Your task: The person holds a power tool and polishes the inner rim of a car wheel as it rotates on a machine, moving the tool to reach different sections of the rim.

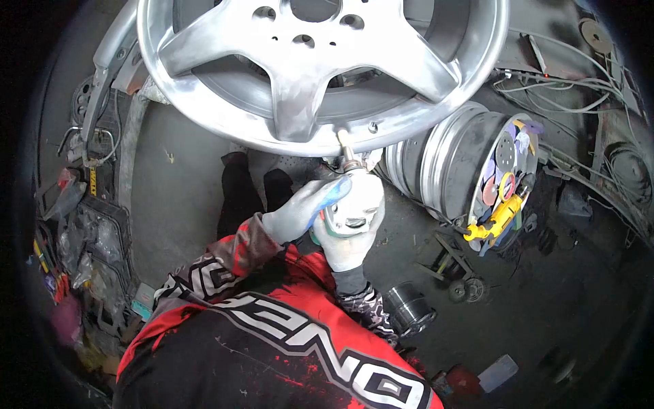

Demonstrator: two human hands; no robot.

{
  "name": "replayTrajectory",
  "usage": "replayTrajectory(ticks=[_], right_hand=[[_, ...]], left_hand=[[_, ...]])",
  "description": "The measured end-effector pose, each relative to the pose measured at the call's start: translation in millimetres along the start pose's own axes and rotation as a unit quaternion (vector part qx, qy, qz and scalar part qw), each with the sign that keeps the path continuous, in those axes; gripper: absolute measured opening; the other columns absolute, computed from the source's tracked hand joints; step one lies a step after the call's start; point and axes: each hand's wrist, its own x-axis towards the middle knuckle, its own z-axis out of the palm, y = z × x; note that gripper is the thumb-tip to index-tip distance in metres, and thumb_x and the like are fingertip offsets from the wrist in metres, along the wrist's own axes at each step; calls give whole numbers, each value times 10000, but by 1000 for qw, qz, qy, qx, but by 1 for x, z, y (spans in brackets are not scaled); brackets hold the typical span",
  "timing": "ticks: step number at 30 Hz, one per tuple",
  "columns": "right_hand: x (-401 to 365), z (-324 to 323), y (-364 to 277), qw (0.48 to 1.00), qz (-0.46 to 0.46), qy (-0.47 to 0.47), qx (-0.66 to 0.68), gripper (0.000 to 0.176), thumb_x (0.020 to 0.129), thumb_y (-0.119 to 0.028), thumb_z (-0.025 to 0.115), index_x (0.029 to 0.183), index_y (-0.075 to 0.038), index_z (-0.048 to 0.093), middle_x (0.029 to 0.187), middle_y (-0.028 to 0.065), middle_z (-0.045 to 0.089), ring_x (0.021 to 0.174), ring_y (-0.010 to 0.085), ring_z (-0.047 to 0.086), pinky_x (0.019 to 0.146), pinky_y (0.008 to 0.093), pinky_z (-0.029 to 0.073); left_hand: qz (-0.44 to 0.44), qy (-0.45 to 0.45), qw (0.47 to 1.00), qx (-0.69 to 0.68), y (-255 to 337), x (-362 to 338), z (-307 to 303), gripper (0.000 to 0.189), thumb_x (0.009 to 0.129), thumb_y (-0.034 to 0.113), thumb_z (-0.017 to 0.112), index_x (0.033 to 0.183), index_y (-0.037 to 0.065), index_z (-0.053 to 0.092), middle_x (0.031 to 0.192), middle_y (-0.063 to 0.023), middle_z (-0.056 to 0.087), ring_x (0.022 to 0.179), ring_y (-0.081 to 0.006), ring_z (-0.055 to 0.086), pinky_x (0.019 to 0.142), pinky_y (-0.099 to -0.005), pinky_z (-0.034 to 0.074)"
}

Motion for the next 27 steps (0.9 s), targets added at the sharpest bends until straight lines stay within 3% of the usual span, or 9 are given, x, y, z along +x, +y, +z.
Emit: replayTrajectory(ticks=[2, 4, 8, 10, 12, 16, 20, 21, 27], right_hand=[[5, -5, 6, 998, -25, 2, -59, 1084, 570, -98, 886, 1444, -41, 248, 1361, 154, 471, 1260, 251, 497, 1055, 395, 426], [8, -4, 3, 994, 47, 34, 89, 1161, 556, -75, 883, 1479, -59, 179, 1399, 185, 414, 1258, 284, 496, 1030, 420, 460], [4, -3, 5, 1000, -10, -4, -11, 1149, 575, -61, 872, 1488, -106, 175, 1396, 175, 421, 1258, 286, 497, 1010, 428, 476], [2, 4, -4, 990, 98, 12, 99, 1134, 585, -83, 872, 1480, -72, 177, 1392, 181, 425, 1258, 285, 497, 1030, 415, 457], [1, 3, 0, 997, -26, 1, -73, 1124, 587, -111, 874, 1473, -46, 185, 1385, 185, 432, 1256, 287, 499, 1043, 402, 443], [12, -4, 8, 996, 44, 28, 70, 1097, 596, -122, 872, 1463, -42, 204, 1371, 183, 440, 1246, 279, 505, 1040, 395, 444], [16, -4, -5, 999, 2, 39, 22, 1103, 589, -139, 877, 1458, -36, 206, 1364, 190, 446, 1239, 280, 512, 1038, 398, 444], [15, -2, -1, 995, -46, 38, -81, 1100, 590, -144, 877, 1456, -27, 208, 1362, 194, 452, 1247, 293, 508, 1046, 403, 433], [6, 4, 9, 983, -105, 2, -152, 1078, 613, -193, 869, 1442, 3, 209, 1365, 206, 455, 1265, 295, 499, 1064, 403, 413]], left_hand=[[74, -25, 996, 47, -10, 10, -2, 412, 1054, 162, 423, 1419, -26, 402, 1378, -110, 504, 1274, -187, 492, 1096, -341, 380], [99, -58, 985, 128, -21, 18, -8, 406, 1050, 168, 431, 1407, -26, 418, 1387, -114, 495, 1273, -183, 490, 1086, -339, 389], [20, -13, 999, -43, -26, 16, -4, 403, 1055, 180, 409, 1400, -28, 430, 1362, -126, 505, 1261, -177, 491, 1075, -333, 397], [125, 0, 991, 52, -25, 7, -8, 379, 1030, 206, 470, 1332, -20, 497, 1264, -122, 570, 1188, -170, 529, 1030, -319, 409], [62, 3, 998, 14, -24, 9, -9, 385, 1033, 218, 467, 1338, -15, 486, 1270, -110, 563, 1197, -166, 521, 1037, -315, 404], [69, -6, 997, 38, -45, 31, -15, 386, 1033, 216, 467, 1342, -14, 487, 1280, -109, 562, 1203, -167, 520, 1049, -319, 402], [80, -18, 996, 26, -38, 34, -10, 383, 1036, 211, 461, 1351, -5, 487, 1295, -104, 558, 1208, -160, 518, 1057, -320, 404], [-2, -28, 995, -91, -43, 38, -14, 392, 1039, 231, 458, 1358, 4, 489, 1301, -82, 559, 1189, -150, 528, 1050, -309, 409], [31, 1, 998, 52, -34, 18, -16, 393, 1043, 261, 448, 1341, 12, 511, 1271, -53, 581, 1149, -134, 545, 1024, -314, 419]])
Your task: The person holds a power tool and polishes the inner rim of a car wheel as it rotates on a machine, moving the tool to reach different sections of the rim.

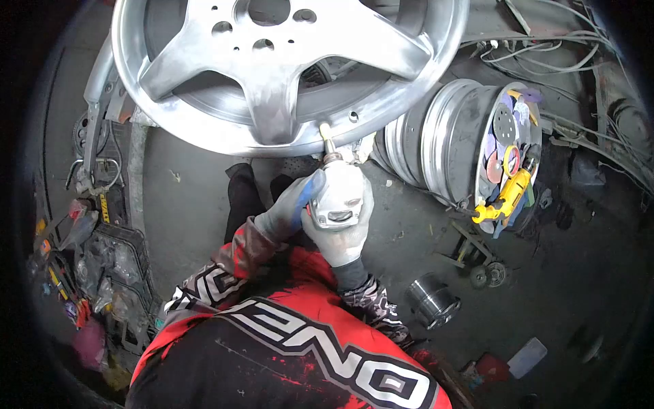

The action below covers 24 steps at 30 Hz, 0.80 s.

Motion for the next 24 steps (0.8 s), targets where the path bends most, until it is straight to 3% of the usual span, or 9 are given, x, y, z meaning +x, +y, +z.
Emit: replayTrajectory(ticks=[4, 6, 8, 10, 12, 15, 16, 22, 24], right_hand=[[5, -5, 6, 991, 91, 11, 94, 1096, 631, -234, 861, 1452, -1, 173, 1381, 204, 444, 1284, 301, 482, 1087, 392, 393], [9, -6, 13, 974, 145, 11, 172, 1095, 635, -224, 860, 1452, -10, 165, 1375, 196, 457, 1289, 300, 479, 1089, 397, 395], [7, -5, 9, 977, 147, -14, 154, 1099, 631, -223, 864, 1453, -10, 166, 1379, 192, 455, 1291, 296, 478, 1087, 402, 396], [3, -3, 4, 979, 150, -38, 136, 1103, 628, -223, 867, 1454, -11, 167, 1382, 188, 453, 1293, 292, 476, 1085, 406, 397], [-4, -3, 0, 999, 36, -18, 25, 1125, 612, -225, 877, 1460, -17, 167, 1389, 186, 448, 1289, 291, 480, 1091, 407, 388], [-1, -3, 5, 994, 88, -55, -12, 1134, 599, -213, 884, 1463, -24, 173, 1386, 186, 448, 1276, 288, 492, 1082, 401, 399], [-1, -3, 3, 967, 181, -21, 179, 1135, 594, -184, 883, 1467, -36, 174, 1379, 189, 447, 1259, 291, 504, 1064, 396, 421], [1, -4, -9, 982, 136, -14, 130, 1125, 605, -142, 863, 1476, -52, 157, 1393, 185, 433, 1253, 277, 508, 1038, 404, 451], [-9, 5, -4, 988, 115, -51, 93, 1129, 596, -144, 868, 1474, -42, 165, 1386, 194, 437, 1251, 281, 507, 1040, 406, 448]], left_hand=[[99, -2, 993, 68, -4, 10, 5, 383, 1046, 240, 433, 1335, 3, 516, 1263, -77, 586, 1156, -147, 546, 1028, -317, 415], [37, -14, 999, -32, -2, 16, 8, 384, 1044, 225, 430, 1346, -1, 503, 1283, -91, 573, 1179, -155, 535, 1039, -320, 406], [-24, -24, 991, -130, -5, 14, 6, 387, 1042, 209, 428, 1357, -5, 491, 1303, -105, 559, 1203, -163, 523, 1050, -322, 397], [40, 4, 999, 31, -19, 2, -4, 389, 1038, 191, 425, 1368, -8, 481, 1322, -114, 543, 1239, -173, 499, 1067, -326, 381], [24, 16, 1000, 12, 4, -9, 5, 388, 1036, 189, 425, 1366, -6, 484, 1320, -118, 546, 1245, -177, 496, 1074, -327, 375], [-12, 33, 996, -82, 1, -5, 7, 370, 1031, 203, 452, 1328, -8, 516, 1298, -112, 560, 1215, -177, 513, 1054, -329, 390], [-15, 19, 998, -66, -4, 0, 6, 392, 1042, 216, 448, 1351, -21, 492, 1297, -105, 565, 1205, -162, 522, 1048, -319, 401], [53, 6, 998, -23, 16, -6, 4, 396, 1048, 210, 459, 1357, -38, 476, 1287, -103, 568, 1201, -148, 529, 1034, -304, 421], [-35, 24, 998, -35, 20, -19, 1, 409, 1056, 224, 435, 1360, -47, 470, 1295, -117, 564, 1206, -154, 530, 1036, -310, 421]])
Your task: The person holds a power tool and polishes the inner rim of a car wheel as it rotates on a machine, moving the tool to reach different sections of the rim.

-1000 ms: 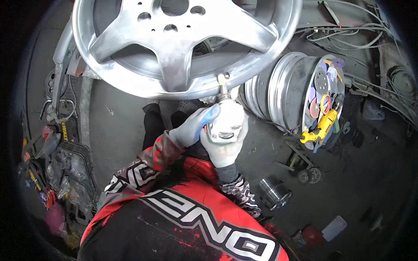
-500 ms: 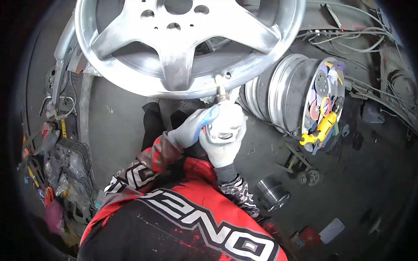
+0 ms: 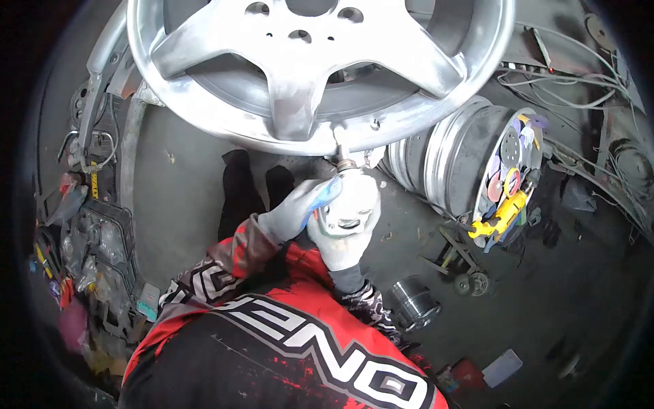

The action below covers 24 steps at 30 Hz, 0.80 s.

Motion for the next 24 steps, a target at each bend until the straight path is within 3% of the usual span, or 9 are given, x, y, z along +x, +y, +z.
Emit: replayTrajectory(ticks=[1, 3, 5, 7, 8, 11, 15, 20, 24], right_hand=[[-1, 1, 2, 1000, 1, -2, -1, 1129, 596, -144, 868, 1474, -42, 165, 1386, 194, 437, 1251, 281, 507, 1040, 406, 448], [-2, 2, -1, 972, -122, -10, -198, 1122, 600, -156, 868, 1473, -35, 173, 1375, 191, 448, 1249, 284, 508, 1044, 412, 441], [-3, -2, -8, 993, -77, 8, -85, 1083, 625, -172, 855, 1465, -30, 188, 1366, 194, 456, 1257, 287, 501, 1045, 421, 436], [2, -13, -11, 998, -22, 51, -23, 1056, 631, -169, 855, 1452, -35, 205, 1359, 190, 461, 1255, 284, 501, 1041, 422, 440], [7, -11, -23, 989, 76, 53, 116, 1061, 608, -159, 873, 1437, -36, 222, 1367, 191, 452, 1255, 282, 500, 1035, 418, 446], [5, -10, -18, 992, 55, 58, 94, 1078, 589, -156, 888, 1433, -39, 227, 1384, 195, 433, 1267, 283, 488, 1045, 426, 439], [-5, -1, 3, 996, -37, 34, -75, 1136, 565, -162, 894, 1464, -19, 215, 1395, 199, 421, 1280, 300, 474, 1066, 441, 414], [-5, -11, -9, 998, 14, 62, -20, 1185, 546, -199, 908, 1478, -19, 198, 1387, 177, 453, 1279, 274, 481, 1093, 417, 376], [-1, -16, 6, 988, -58, 96, -106, 1172, 562, -176, 909, 1476, -11, 195, 1414, 181, 421, 1295, 274, 466, 1107, 413, 366]], left_hand=[[0, 2, 1000, -1, -1, -5, 1, 409, 1056, 224, 435, 1360, -47, 470, 1295, -117, 564, 1206, -154, 530, 1036, -310, 421], [48, 34, 996, -71, -2, -11, 4, 349, 1027, 181, 480, 1306, -24, 526, 1146, -86, 619, 1059, -155, 579, 975, -312, 444], [1, -11, 992, -129, -20, 5, -6, 409, 1047, 250, 454, 1327, -46, 497, 1235, -115, 594, 1175, -149, 543, 1023, -309, 426], [72, -33, 997, -25, -55, 31, -8, 393, 1037, 254, 474, 1310, -25, 516, 1217, -93, 603, 1160, -142, 544, 1013, -303, 427], [20, -85, 995, -38, -5, 28, 2, 395, 1033, 258, 482, 1319, -12, 519, 1239, -83, 595, 1162, -139, 542, 1011, -302, 424], [76, -46, 996, -19, -44, 34, -4, 414, 1031, 266, 487, 1340, -10, 509, 1260, -84, 588, 1180, -137, 532, 1018, -298, 418], [22, -62, 988, -143, -9, 2, -5, 457, 1033, 281, 480, 1365, -33, 490, 1274, -100, 590, 1174, -152, 549, 1021, -303, 425], [67, -56, 993, -77, -10, 15, 3, 467, 1020, 313, 508, 1344, -23, 509, 1190, -90, 620, 1120, -149, 568, 987, -297, 439], [13, -86, 994, -72, -6, 26, 4, 499, 1002, 363, 542, 1322, -20, 527, 1183, -91, 620, 1109, -148, 571, 972, -294, 443]])
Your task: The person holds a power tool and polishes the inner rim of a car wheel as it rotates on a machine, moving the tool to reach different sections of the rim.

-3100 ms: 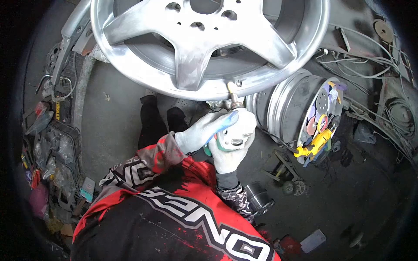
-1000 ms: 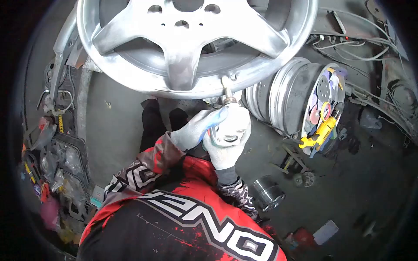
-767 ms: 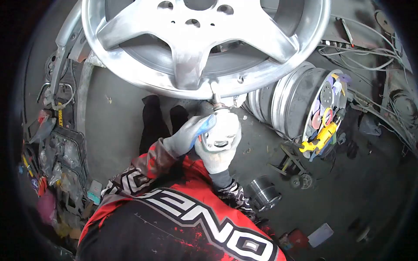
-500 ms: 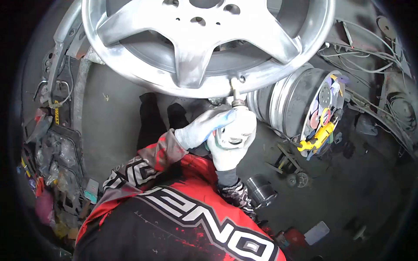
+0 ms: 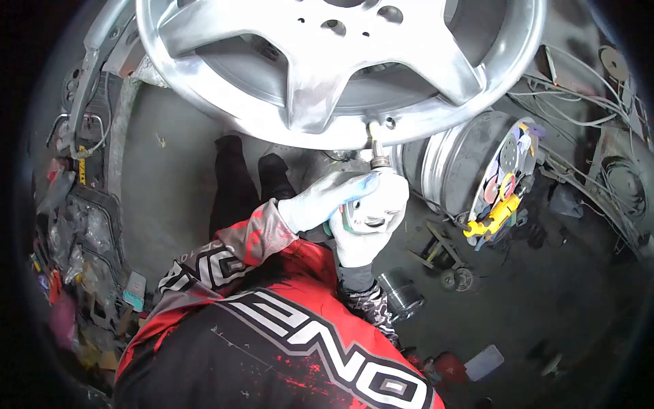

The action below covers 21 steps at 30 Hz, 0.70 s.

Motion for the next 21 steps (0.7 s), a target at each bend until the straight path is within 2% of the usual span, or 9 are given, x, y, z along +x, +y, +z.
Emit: replayTrajectory(ticks=[2, 5, 7, 9, 13, 15, 17, 19, 21], right_hand=[[-5, 5, -3, 994, 59, -22, 90, 1181, 552, -191, 916, 1474, -10, 199, 1411, 181, 425, 1298, 276, 465, 1101, 413, 370], [-13, 11, -19, 993, 50, -59, 85, 1140, 565, -168, 905, 1464, -18, 220, 1390, 190, 429, 1256, 291, 493, 1056, 426, 422], [-20, 11, -20, 991, 55, -67, 104, 1150, 554, -179, 907, 1462, -13, 221, 1391, 191, 428, 1258, 293, 493, 1051, 427, 426], [-25, 11, -15, 997, 13, -69, 44, 1158, 549, -205, 909, 1462, -14, 222, 1386, 192, 431, 1263, 299, 488, 1057, 428, 419], [-22, 7, -5, 997, 26, -38, 65, 1160, 551, -227, 905, 1463, -14, 222, 1386, 191, 431, 1271, 299, 481, 1064, 432, 410], [-16, 7, 7, 999, 36, -3, 13, 1138, 563, -222, 898, 1459, -14, 228, 1391, 189, 429, 1278, 290, 476, 1074, 430, 400], [-9, 11, -12, 1000, 15, 13, -22, 1118, 568, -218, 893, 1451, -14, 238, 1389, 182, 434, 1276, 282, 481, 1079, 422, 396], [-11, 19, -18, 981, 125, 50, 142, 1117, 563, -213, 895, 1449, -20, 243, 1395, 176, 425, 1274, 281, 484, 1084, 413, 391], [-22, 19, 1, 990, 89, 22, 105, 1127, 546, -218, 894, 1455, -38, 251, 1408, 170, 409, 1280, 281, 478, 1092, 412, 385]], left_hand=[[-1, 10, 1000, -29, 2, -10, 0, 497, 1004, 363, 538, 1322, -19, 528, 1186, -93, 622, 1110, -148, 573, 971, -295, 447], [-10, 29, 999, -18, 2, -28, -7, 481, 1017, 351, 519, 1333, -12, 523, 1206, -98, 620, 1107, -146, 581, 970, -297, 456], [7, 42, 996, -75, -5, -37, -7, 468, 1027, 333, 503, 1341, -13, 518, 1209, -99, 619, 1095, -144, 586, 968, -297, 459], [6, 35, 996, -85, -8, -40, -8, 459, 1030, 319, 498, 1343, -17, 516, 1207, -100, 621, 1112, -141, 578, 977, -297, 452], [12, 38, 998, -55, -3, -33, -1, 432, 1017, 296, 527, 1325, -8, 533, 1203, -110, 626, 1142, -159, 571, 1001, -306, 434], [9, 35, 997, 66, 14, -27, 1, 426, 1003, 288, 546, 1315, -3, 543, 1217, -127, 624, 1148, -191, 575, 1005, -316, 431], [-12, 3, 999, 51, 22, -20, 0, 427, 994, 283, 556, 1314, 2, 544, 1208, -136, 626, 1147, -220, 580, 1005, -330, 434], [-23, 26, 991, 130, 43, -27, 3, 422, 1003, 289, 545, 1301, -10, 551, 1197, -133, 628, 1124, -193, 586, 987, -324, 447], [-33, 12, 996, 85, 19, -27, -8, 422, 1008, 294, 539, 1296, -14, 555, 1194, -128, 630, 1111, -177, 588, 978, -316, 452]])
